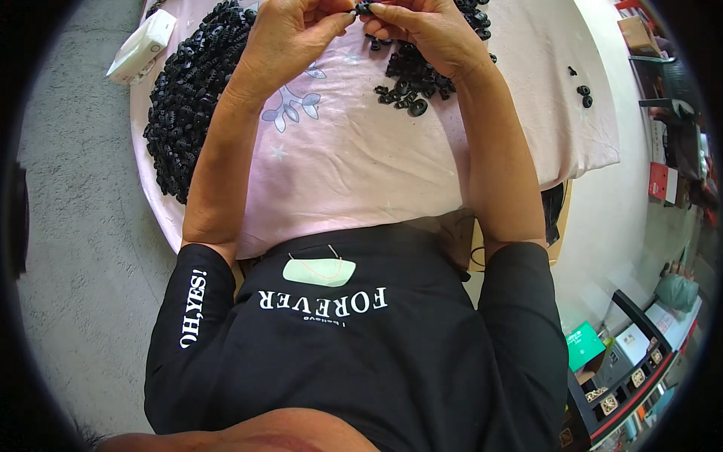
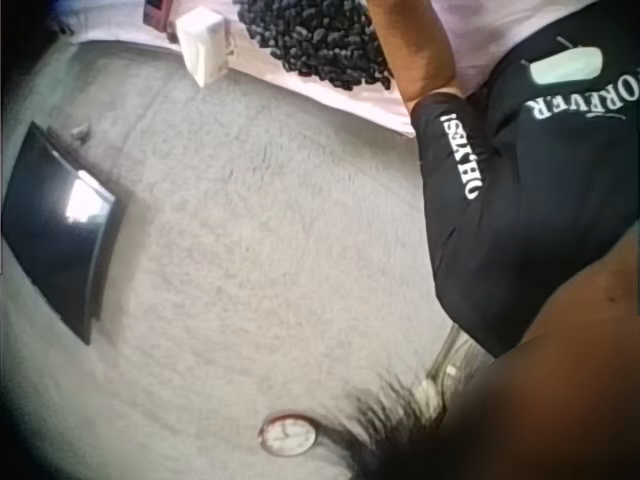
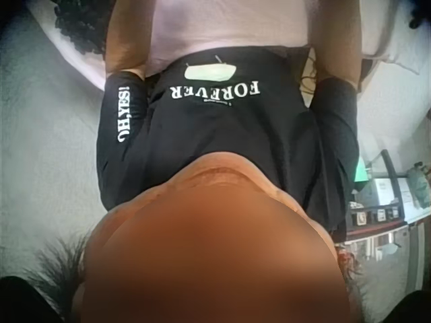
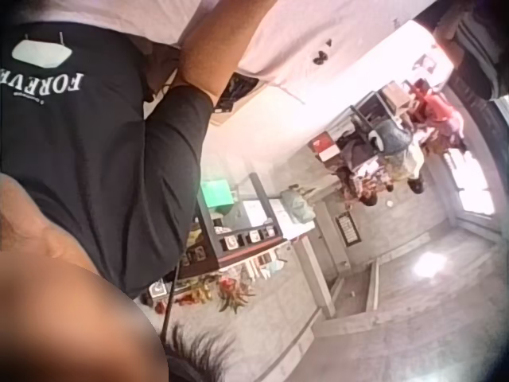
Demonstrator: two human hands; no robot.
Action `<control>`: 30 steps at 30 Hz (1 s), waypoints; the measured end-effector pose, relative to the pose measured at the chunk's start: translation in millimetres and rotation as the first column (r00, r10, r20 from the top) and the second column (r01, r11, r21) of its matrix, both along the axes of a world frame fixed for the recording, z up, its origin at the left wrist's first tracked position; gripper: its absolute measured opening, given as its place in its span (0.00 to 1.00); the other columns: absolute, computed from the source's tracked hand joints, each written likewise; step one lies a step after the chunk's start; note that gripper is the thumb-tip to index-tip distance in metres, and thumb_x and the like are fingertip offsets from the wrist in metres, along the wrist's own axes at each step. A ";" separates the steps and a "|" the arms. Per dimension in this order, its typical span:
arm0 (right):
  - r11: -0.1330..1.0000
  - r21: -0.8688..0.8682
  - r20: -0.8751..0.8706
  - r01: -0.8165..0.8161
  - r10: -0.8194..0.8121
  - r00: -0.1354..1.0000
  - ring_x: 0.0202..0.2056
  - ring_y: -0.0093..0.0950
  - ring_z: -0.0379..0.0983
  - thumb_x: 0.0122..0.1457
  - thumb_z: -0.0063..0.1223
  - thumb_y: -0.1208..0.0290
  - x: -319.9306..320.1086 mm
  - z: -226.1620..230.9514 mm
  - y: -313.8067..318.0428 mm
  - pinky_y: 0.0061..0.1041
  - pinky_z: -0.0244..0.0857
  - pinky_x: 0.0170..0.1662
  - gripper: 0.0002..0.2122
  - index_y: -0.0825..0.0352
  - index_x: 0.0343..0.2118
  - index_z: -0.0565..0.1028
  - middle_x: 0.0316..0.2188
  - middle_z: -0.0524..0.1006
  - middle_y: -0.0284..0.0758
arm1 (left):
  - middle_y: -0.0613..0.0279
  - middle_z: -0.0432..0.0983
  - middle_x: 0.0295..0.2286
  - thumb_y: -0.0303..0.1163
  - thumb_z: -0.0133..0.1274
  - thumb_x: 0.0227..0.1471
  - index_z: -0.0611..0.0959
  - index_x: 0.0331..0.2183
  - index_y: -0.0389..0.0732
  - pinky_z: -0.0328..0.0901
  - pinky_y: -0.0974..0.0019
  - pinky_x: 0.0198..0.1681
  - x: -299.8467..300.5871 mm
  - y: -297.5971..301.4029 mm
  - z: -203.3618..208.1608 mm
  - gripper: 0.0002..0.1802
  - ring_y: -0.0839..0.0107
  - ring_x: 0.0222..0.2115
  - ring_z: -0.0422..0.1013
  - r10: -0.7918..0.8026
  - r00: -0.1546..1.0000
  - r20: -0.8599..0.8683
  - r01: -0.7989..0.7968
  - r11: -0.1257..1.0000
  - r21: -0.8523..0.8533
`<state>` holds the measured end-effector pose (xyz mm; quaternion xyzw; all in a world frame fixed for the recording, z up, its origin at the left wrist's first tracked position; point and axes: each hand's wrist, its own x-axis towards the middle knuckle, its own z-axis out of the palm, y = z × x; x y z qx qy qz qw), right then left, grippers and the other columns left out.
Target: The person is sorting small black plastic hardware parts on a table.
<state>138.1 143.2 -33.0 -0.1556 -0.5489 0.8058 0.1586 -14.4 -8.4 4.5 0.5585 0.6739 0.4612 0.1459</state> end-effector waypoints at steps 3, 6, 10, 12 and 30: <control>1.000 0.004 -0.021 -0.012 0.012 1.000 0.31 0.20 0.79 0.66 0.57 0.75 -1.0 -1.1 -0.5 0.19 0.75 0.38 0.09 0.72 0.46 0.80 0.33 0.82 0.35 | 0.55 0.80 0.23 0.21 0.60 0.54 0.83 0.31 0.31 0.69 0.67 0.28 0.2 0.1 -0.8 0.03 0.73 0.24 0.76 0.009 1.000 0.003 -0.009 1.000 -0.009; 1.000 0.018 -0.028 -0.004 0.004 1.000 0.31 0.20 0.78 0.66 0.57 0.75 -2.5 1.2 -3.8 0.19 0.75 0.38 0.09 0.72 0.45 0.80 0.32 0.82 0.34 | 0.57 0.79 0.22 0.21 0.60 0.54 0.83 0.30 0.31 0.68 0.67 0.28 -1.2 0.0 -0.2 0.03 0.75 0.24 0.74 0.011 1.000 0.023 -0.011 1.000 -0.001; 0.998 0.068 -0.040 -0.003 0.005 0.999 0.30 0.20 0.77 0.66 0.57 0.75 -1.9 1.4 -4.5 0.20 0.74 0.37 0.08 0.73 0.44 0.80 0.31 0.82 0.34 | 0.59 0.78 0.21 0.21 0.61 0.53 0.82 0.29 0.31 0.67 0.68 0.26 -2.3 0.3 -2.0 0.03 0.76 0.23 0.73 0.013 1.000 0.000 -0.013 1.000 -0.016; 0.997 0.073 -0.041 0.005 -0.002 0.999 0.30 0.19 0.77 0.66 0.57 0.75 -1.4 1.2 -3.8 0.20 0.73 0.37 0.08 0.73 0.44 0.80 0.31 0.82 0.34 | 0.59 0.78 0.21 0.20 0.60 0.53 0.82 0.29 0.31 0.67 0.68 0.26 0.2 0.6 0.7 0.03 0.76 0.23 0.73 0.014 1.000 -0.004 -0.014 1.000 -0.015; 0.972 0.233 -0.134 0.040 -0.009 0.991 0.30 0.19 0.76 0.65 0.57 0.78 1.7 14.6 -9.2 0.19 0.73 0.36 0.07 0.75 0.43 0.80 0.30 0.82 0.33 | 0.57 0.79 0.22 0.19 0.58 0.53 0.81 0.29 0.31 0.67 0.70 0.26 16.6 -5.9 14.3 0.02 0.77 0.24 0.72 0.056 0.994 0.097 -0.060 0.997 0.040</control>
